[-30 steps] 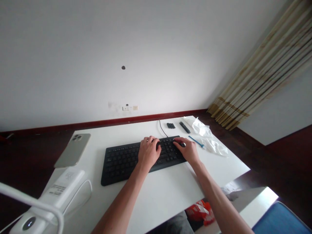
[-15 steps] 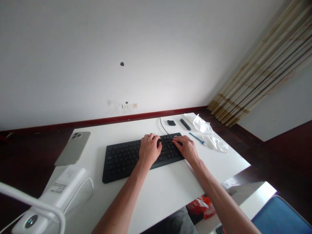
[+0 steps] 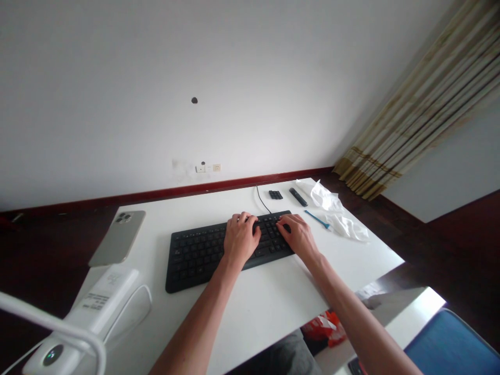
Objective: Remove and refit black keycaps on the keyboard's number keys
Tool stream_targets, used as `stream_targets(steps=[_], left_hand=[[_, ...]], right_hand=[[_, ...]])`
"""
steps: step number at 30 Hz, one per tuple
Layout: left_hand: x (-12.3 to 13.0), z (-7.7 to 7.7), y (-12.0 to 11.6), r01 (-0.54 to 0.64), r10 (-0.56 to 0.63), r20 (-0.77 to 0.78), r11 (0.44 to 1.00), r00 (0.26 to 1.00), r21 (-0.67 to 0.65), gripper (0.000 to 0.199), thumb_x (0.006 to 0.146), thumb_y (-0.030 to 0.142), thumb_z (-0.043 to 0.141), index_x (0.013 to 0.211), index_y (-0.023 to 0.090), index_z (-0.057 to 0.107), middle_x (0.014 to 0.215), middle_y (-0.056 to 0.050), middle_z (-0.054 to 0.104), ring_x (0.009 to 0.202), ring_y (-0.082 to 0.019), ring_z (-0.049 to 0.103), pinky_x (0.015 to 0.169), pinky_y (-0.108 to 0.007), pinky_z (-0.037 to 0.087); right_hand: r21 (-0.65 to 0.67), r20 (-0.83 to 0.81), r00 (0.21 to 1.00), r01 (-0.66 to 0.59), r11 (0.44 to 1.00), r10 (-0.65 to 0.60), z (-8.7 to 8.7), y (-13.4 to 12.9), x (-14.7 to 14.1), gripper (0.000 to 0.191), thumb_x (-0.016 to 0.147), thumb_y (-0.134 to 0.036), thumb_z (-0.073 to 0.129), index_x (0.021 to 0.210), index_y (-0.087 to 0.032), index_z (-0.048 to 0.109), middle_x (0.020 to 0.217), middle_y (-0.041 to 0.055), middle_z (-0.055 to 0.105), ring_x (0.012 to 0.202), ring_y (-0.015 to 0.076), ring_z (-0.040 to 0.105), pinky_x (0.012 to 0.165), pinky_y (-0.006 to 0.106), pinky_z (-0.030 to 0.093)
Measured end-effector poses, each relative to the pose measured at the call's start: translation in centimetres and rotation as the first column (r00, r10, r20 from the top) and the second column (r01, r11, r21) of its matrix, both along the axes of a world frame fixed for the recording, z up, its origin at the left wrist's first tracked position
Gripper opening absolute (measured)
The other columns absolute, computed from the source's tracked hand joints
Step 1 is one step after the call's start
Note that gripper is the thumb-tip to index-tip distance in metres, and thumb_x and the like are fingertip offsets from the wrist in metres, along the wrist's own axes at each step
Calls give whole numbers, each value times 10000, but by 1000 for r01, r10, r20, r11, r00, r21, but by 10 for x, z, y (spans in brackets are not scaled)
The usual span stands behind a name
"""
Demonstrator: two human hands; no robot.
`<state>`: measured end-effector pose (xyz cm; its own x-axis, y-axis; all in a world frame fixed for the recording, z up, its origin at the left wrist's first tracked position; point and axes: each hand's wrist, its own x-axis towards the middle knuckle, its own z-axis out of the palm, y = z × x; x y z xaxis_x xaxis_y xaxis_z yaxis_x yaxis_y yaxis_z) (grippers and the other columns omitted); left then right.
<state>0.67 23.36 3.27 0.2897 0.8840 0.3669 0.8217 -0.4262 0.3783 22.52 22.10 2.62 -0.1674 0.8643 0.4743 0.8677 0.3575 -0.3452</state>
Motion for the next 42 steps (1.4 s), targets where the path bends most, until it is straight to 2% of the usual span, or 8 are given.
stream_targets(steps=[4, 9, 16, 21, 23, 30, 36, 42], left_hand=[[0, 0, 0, -1, 1, -3, 1000, 1000, -9, 190, 979, 266, 607, 1152, 263, 686, 1174, -59, 651, 1110, -257, 559, 963, -409, 463], [1, 0, 1, -1, 1, 3, 1000, 1000, -9, 186, 980, 273, 609, 1150, 264, 686, 1173, -56, 653, 1105, -259, 561, 965, -415, 464], [0, 1, 1, 9, -9, 1, 1000, 1000, -13, 184, 983, 274, 604, 1149, 264, 683, 1172, -55, 650, 1105, -258, 562, 967, -414, 465], [0, 0, 0, 9, -9, -2, 1000, 1000, -11, 191, 986, 273, 601, 1160, 265, 681, 1182, -55, 648, 1107, -252, 560, 980, -414, 465], [0, 0, 0, 8, -8, -4, 1000, 1000, -6, 199, 985, 276, 604, 1168, 266, 681, 1183, -55, 647, 1107, -252, 560, 989, -417, 462], [1, 1, -2, 13, -13, -10, 1000, 1000, 12, 176, 1002, 293, 585, 1145, 265, 684, 1175, -55, 650, 1107, -242, 569, 985, -401, 466], [4, 0, -3, -3, 7, -92, 999, 996, 40, 335, 1028, 357, 545, 1325, 258, 661, 1354, -80, 649, 1200, -256, 591, 1072, -431, 458], [-10, -6, -28, -35, 48, -168, 996, 985, 78, 523, 1041, 471, 489, 1536, 305, 517, 1609, -57, 493, 1471, -328, 450, 1228, -538, 344]], right_hand=[[13, 26, 1000, 3, 1000, -3, 0, -1, -1, 199, 1013, -290, 543, 903, -224, 694, 1015, 97, 746, 969, 278, 641, 885, 415, 530], [-4, 29, 999, 42, 999, -42, 0, -1, -3, 224, 1025, -290, 513, 958, -221, 716, 924, 93, 726, 877, 274, 625, 802, 410, 533], [12, 4, 1000, 29, 1000, -29, -7, -1, -2, 334, 1051, -347, 472, 1101, -228, 781, 1037, 111, 759, 966, 293, 658, 904, 461, 562], [34, 78, 995, 59, 998, -61, -16, -13, -2, 368, 1051, -346, 456, 1246, -245, 750, 1366, 106, 699, 1296, 374, 550, 1032, 585, 499], [25, 109, 991, 77, 997, -79, -18, -17, -1, 374, 1053, -342, 448, 1268, -242, 737, 1412, 101, 676, 1358, 392, 504, 1042, 604, 485], [14, 3, 998, 57, 998, -57, -16, -18, -3, 341, 1051, -341, 455, 1242, -220, 709, 1368, 116, 688, 1281, 328, 578, 1061, 539, 492], [47, -80, 996, 35, 998, -31, -14, -18, -4, 311, 1023, -346, 493, 1198, -219, 717, 1297, 125, 714, 1252, 316, 599, 1083, 536, 493], [53, -77, 996, 40, 998, -36, -17, -17, -1, 304, 1016, -360, 506, 1187, -222, 717, 1298, 104, 718, 1248, 318, 598, 1082, 525, 493]])
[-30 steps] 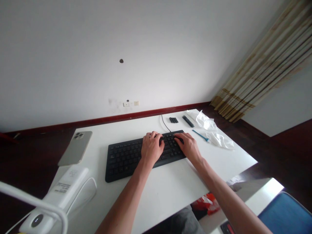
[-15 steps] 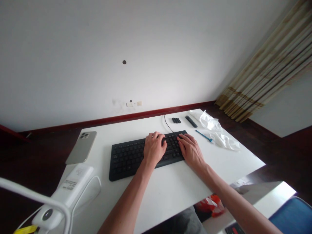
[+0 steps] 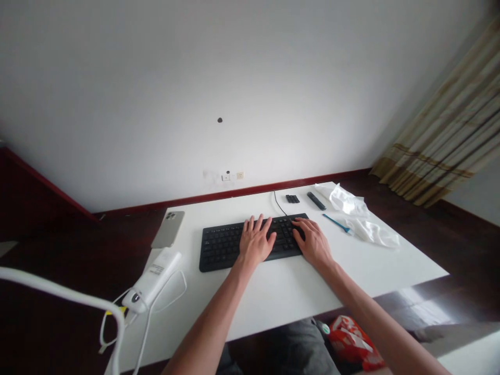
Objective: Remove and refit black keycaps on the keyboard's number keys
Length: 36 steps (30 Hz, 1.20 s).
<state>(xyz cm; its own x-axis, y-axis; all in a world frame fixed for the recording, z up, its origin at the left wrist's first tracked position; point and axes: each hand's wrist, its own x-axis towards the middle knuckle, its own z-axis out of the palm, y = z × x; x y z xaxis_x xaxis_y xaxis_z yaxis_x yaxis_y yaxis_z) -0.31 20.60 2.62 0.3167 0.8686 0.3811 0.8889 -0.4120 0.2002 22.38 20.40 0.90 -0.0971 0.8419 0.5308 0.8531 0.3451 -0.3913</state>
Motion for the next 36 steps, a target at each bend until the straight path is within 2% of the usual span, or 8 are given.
stream_targets(steps=[5, 8, 11, 15, 19, 23, 29, 36], left_hand=[[-38, -6, -47, -62, 63, -45, 998, 997, 24, 605, 1038, 519, 476, 1607, 329, 401, 1682, -34, 379, 1564, -303, 323, 1266, -538, 313], [-65, -11, -76, -142, 143, -77, 990, 987, 20, 659, 1040, 515, 476, 1637, 270, 340, 1705, -88, 321, 1578, -301, 294, 1264, -530, 322], [-90, -14, -100, -230, 229, -97, 973, 969, -1, 692, 1050, 486, 469, 1659, 228, 268, 1709, -130, 298, 1586, -300, 276, 1263, -540, 320], [-113, -17, -117, -229, 225, -86, 973, 971, -37, 767, 1038, 477, 513, 1680, 221, 182, 1715, -139, 276, 1595, -306, 247, 1257, -536, 344], [-122, -24, -115, -187, 185, -53, 982, 981, -17, 736, 1052, 472, 489, 1677, 222, 194, 1714, -137, 279, 1591, -311, 255, 1256, -550, 347], [-125, -30, -107, -169, 169, -37, 986, 985, 1, 769, 1041, 524, 495, 1678, 214, 196, 1722, -144, 251, 1593, -333, 242, 1261, -571, 333], [-140, -35, -81, -143, 143, -81, 990, 986, 8, 748, 1059, 517, 449, 1681, 206, 175, 1715, -164, 260, 1590, -342, 245, 1251, -588, 339], [-161, -35, -55, -119, 120, -118, 993, 986, 16, 714, 1058, 515, 444, 1659, 180, 256, 1697, -180, 303, 1583, -333, 272, 1243, -580, 342]], right_hand=[[-15, 10, 1000, 15, 1000, -14, -5, 1, 3, 326, 1015, -387, 503, 1199, -230, 721, 1300, 104, 710, 1251, 326, 588, 1081, 531, 478], [-17, 0, 994, 111, 994, -111, -7, 0, 6, 367, 998, -446, 524, 1221, -248, 736, 1350, 134, 664, 1274, 366, 562, 1064, 568, 467], [-77, -65, 979, 190, 979, -195, -6, -1, 10, 423, 969, -523, 560, 1251, -259, 733, 1387, 138, 634, 1209, 377, 604, 1017, 561, 495], [-125, -207, 960, 163, 979, -187, -1, 0, 16, 455, 925, -579, 618, 1213, -249, 741, 1349, 128, 658, 1138, 337, 663, 1004, 506, 519], [-104, -307, 938, 134, 986, -160, 2, 1, 19, 489, 906, -603, 624, 1216, -243, 739, 1398, 137, 630, 1174, 339, 654, 1037, 510, 512], [-138, -364, 921, 96, 986, -141, 5, 4, 16, 490, 909, -597, 613, 1244, -255, 720, 1400, 126, 638, 1187, 345, 651, 1053, 530, 505], [-151, -382, 917, 58, 987, -112, 11, 11, 1, 449, 922, -555, 597, 1246, -264, 704, 1338, 110, 674, 1184, 343, 651, 1062, 527, 496], [-116, -381, 921, 33, 993, -75, 7, 27, -16, 478, 932, -559, 585, 1281, -245, 678, 1404, 135, 611, 1210, 342, 635, 1072, 520, 499]])
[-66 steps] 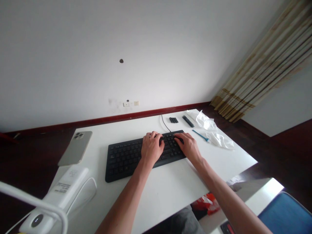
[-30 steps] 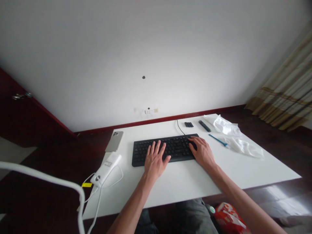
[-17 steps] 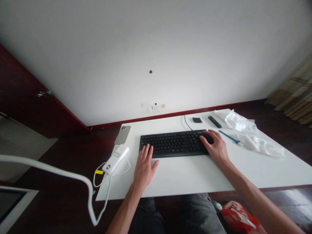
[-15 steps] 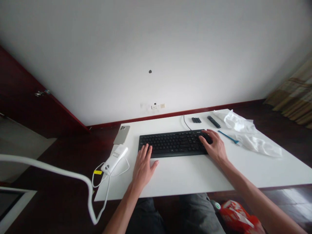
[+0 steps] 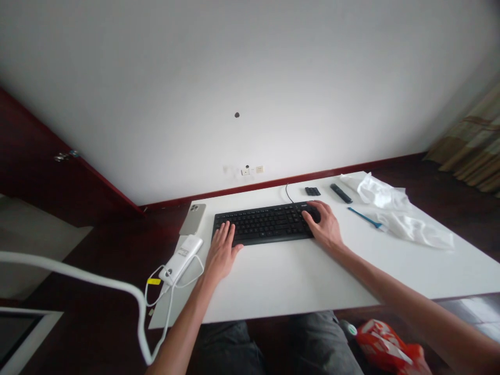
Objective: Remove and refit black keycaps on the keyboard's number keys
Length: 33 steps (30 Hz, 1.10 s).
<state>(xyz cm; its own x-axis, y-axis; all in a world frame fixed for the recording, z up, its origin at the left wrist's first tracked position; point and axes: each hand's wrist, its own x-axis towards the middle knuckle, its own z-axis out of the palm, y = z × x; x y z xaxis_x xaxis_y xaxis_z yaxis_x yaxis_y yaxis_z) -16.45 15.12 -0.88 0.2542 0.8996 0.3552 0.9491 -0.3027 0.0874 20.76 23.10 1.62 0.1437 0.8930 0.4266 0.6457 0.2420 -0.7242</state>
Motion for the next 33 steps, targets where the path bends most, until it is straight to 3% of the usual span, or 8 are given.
stream_targets(steps=[8, 11, 15, 18, 21, 23, 27, 33], left_hand=[[7, 12, -1, -93, 88, 49, 989, 995, 111, 621, 1001, 491, 566, 1533, 186, 473, 1606, -151, 474, 1444, -376, 463, 1176, -583, 406], [10, 14, -2, -90, 83, 59, 988, 995, 122, 602, 984, 476, 594, 1495, 177, 489, 1594, -155, 485, 1417, -366, 487, 1163, -562, 423], [11, 16, 0, -51, 42, 71, 991, 997, 121, 569, 985, 450, 591, 1476, 182, 482, 1573, -148, 502, 1404, -349, 501, 1174, -549, 413], [12, 20, -1, -44, 36, 77, 994, 996, 102, 584, 987, 429, 589, 1500, 190, 448, 1560, -139, 515, 1395, -332, 508, 1175, -536, 413], [13, 23, -3, -56, 50, 64, 994, 997, 94, 546, 985, 429, 592, 1468, 197, 485, 1572, -131, 501, 1404, -329, 496, 1180, -530, 410], [13, 24, -3, -75, 70, 58, 993, 996, 93, 541, 982, 436, 595, 1464, 209, 498, 1580, -127, 492, 1406, -336, 494, 1176, -539, 411], [14, 24, -3, -81, 76, 58, 994, 995, 75, 596, 979, 439, 599, 1515, 222, 455, 1558, -124, 520, 1386, -332, 515, 1164, -544, 424], [11, 21, 0, -61, 55, 62, 995, 997, 84, 582, 985, 457, 587, 1508, 239, 459, 1585, -115, 490, 1410, -329, 501, 1174, -543, 428]], right_hand=[[3, 5, 999, -40, 999, 40, -10, 16, -7, 454, 958, -539, 566, 1308, -262, 650, 1458, 132, 575, 1301, 358, 562, 1092, 563, 475], [72, -14, 999, -38, 997, 39, -10, 26, -1, 419, 977, -498, 542, 1297, -251, 650, 1465, 147, 566, 1343, 358, 524, 1117, 585, 444], [253, 11, 997, -71, 965, 70, 10, 67, 21, 338, 982, -401, 539, 1243, -229, 664, 1421, 153, 596, 1297, 331, 559, 1119, 552, 445], [332, 78, 995, -78, 940, 55, 24, 105, 43, 301, 962, -318, 538, 1215, -236, 680, 1282, 134, 677, 1185, 323, 611, 1021, 516, 510], [368, 183, 982, -106, 924, 40, 20, 130, 63, 270, 952, -261, 522, 1136, -218, 716, 1147, 127, 727, 1066, 314, 640, 1005, 509, 509], [345, 278, 957, -180, 921, 83, 10, 137, 74, 244, 953, -259, 530, 1060, -219, 745, 1106, 116, 747, 1064, 313, 642, 1023, 506, 499], [177, 421, 881, -314, 933, 217, -5, 139, 88, 231, 944, -295, 576, 983, -229, 793, 1007, 94, 774, 978, 306, 660, 928, 471, 535], [40, 498, 823, -335, 942, 272, -2, 139, 89, 273, 935, -359, 596, 1015, -249, 833, 979, 87, 764, 954, 310, 649, 895, 461, 539]])
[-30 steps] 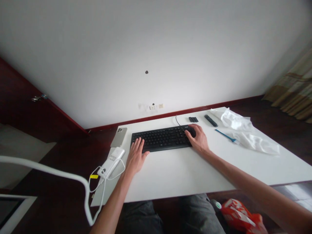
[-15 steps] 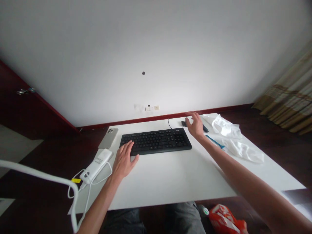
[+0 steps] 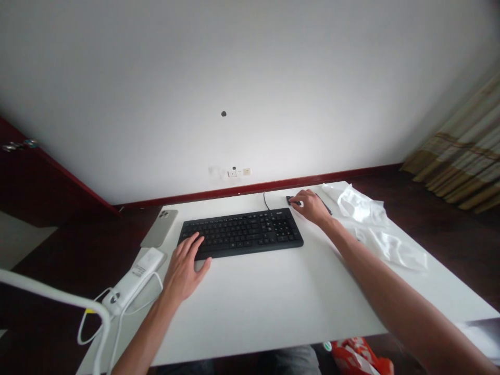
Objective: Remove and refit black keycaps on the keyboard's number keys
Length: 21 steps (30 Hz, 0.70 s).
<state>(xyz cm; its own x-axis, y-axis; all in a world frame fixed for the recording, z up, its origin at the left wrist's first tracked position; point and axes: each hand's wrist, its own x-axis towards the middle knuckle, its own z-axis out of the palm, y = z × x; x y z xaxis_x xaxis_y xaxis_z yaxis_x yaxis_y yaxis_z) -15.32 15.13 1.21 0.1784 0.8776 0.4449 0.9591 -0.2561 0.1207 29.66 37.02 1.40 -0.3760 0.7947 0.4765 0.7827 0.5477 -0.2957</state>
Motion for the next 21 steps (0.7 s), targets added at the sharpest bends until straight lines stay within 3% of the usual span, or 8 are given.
stream_targets(steps=[8, 16, 21], left_hand=[[-2, -3, 1, -4, 5, -16, 1000, 1000, 17, 597, 975, 484, 595, 1509, 248, 469, 1584, -115, 495, 1399, -343, 513, 1165, -550, 435], [0, -1, -1, -21, 21, -12, 1000, 1000, 9, 583, 971, 491, 608, 1485, 240, 491, 1575, -105, 513, 1385, -333, 525, 1164, -534, 431], [2, 1, -2, -27, 27, -24, 1000, 999, 12, 578, 970, 485, 612, 1476, 234, 491, 1573, -106, 514, 1379, -325, 525, 1165, -520, 426]], right_hand=[[-63, -14, 1000, 0, 998, -1, 3, -2, -1, 253, 911, -375, 625, 983, -259, 838, 983, 95, 769, 958, 324, 644, 890, 494, 538], [-81, 85, 994, -59, 995, 65, 27, -17, 0, 172, 872, -274, 636, 796, -246, 787, 915, 78, 771, 920, 298, 648, 807, 417, 515], [-162, 95, 995, 22, 987, -6, 38, -23, 10, 103, 811, -274, 670, 767, -258, 762, 781, 28, 759, 723, 236, 672, 710, 359, 496]])
